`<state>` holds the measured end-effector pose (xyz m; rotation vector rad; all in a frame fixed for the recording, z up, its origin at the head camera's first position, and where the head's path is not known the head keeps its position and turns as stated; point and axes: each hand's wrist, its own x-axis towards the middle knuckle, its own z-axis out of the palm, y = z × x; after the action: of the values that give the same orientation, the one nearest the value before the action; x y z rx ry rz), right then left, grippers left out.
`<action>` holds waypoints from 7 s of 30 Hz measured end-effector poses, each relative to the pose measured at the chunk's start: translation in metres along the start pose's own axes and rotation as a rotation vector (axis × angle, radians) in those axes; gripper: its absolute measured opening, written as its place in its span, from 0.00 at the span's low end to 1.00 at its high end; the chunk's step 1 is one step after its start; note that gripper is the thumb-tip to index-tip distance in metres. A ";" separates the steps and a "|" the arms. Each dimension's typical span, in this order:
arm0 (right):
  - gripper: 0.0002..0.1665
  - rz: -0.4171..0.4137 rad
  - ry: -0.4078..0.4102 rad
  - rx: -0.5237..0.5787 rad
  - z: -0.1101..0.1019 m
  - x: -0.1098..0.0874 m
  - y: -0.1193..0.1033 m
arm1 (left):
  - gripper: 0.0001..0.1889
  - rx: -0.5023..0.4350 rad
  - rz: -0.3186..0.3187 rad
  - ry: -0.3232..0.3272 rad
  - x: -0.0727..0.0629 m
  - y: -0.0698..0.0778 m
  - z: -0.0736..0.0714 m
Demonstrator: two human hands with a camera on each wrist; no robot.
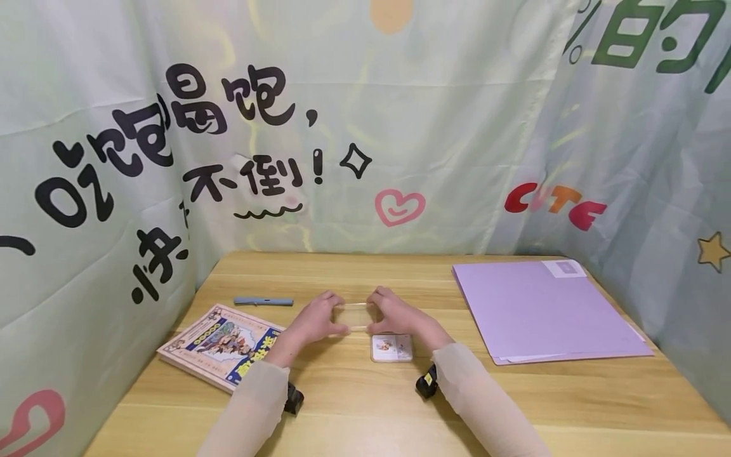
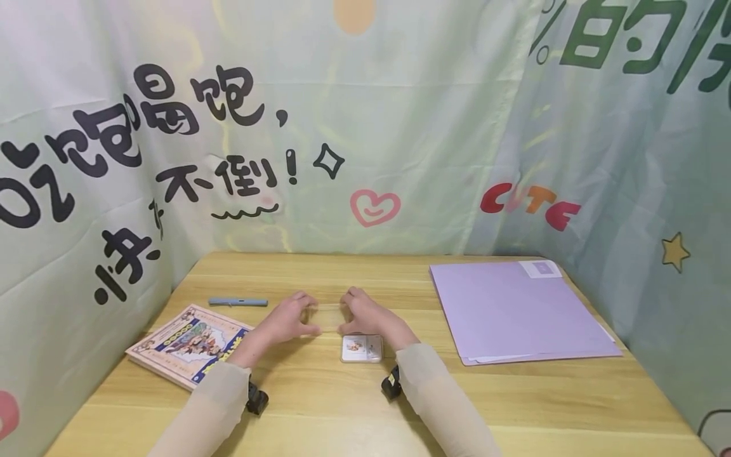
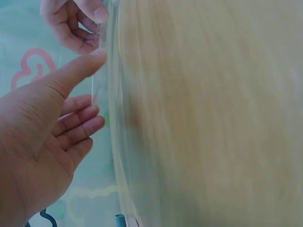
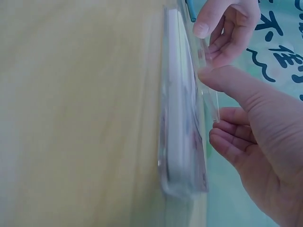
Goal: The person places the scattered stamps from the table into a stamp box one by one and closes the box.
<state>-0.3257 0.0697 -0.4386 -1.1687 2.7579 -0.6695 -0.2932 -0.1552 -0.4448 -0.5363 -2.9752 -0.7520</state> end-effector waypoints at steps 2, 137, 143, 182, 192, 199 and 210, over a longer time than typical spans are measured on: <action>0.35 -0.011 0.007 0.004 -0.002 -0.004 0.002 | 0.34 -0.008 0.007 0.008 -0.001 0.003 0.000; 0.30 0.003 -0.104 0.050 -0.021 -0.083 0.013 | 0.32 0.112 0.217 -0.188 -0.011 0.059 0.021; 0.30 -0.003 -0.108 0.030 -0.021 -0.081 0.013 | 0.31 0.101 0.205 -0.189 -0.012 0.059 0.020; 0.28 0.009 -0.095 0.062 -0.019 -0.079 0.009 | 0.31 0.119 0.242 -0.174 -0.008 0.060 0.025; 0.27 0.041 -0.111 0.089 -0.018 -0.079 0.006 | 0.31 0.146 0.255 -0.191 -0.007 0.063 0.024; 0.26 0.053 -0.122 0.081 -0.019 -0.079 0.003 | 0.31 0.149 0.260 -0.198 -0.007 0.061 0.026; 0.27 0.067 -0.130 0.062 -0.023 -0.075 0.001 | 0.31 0.139 0.253 -0.209 -0.004 0.062 0.024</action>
<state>-0.2786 0.1313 -0.4265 -1.0623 2.6363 -0.6421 -0.2677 -0.0945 -0.4380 -1.0143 -3.0262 -0.4915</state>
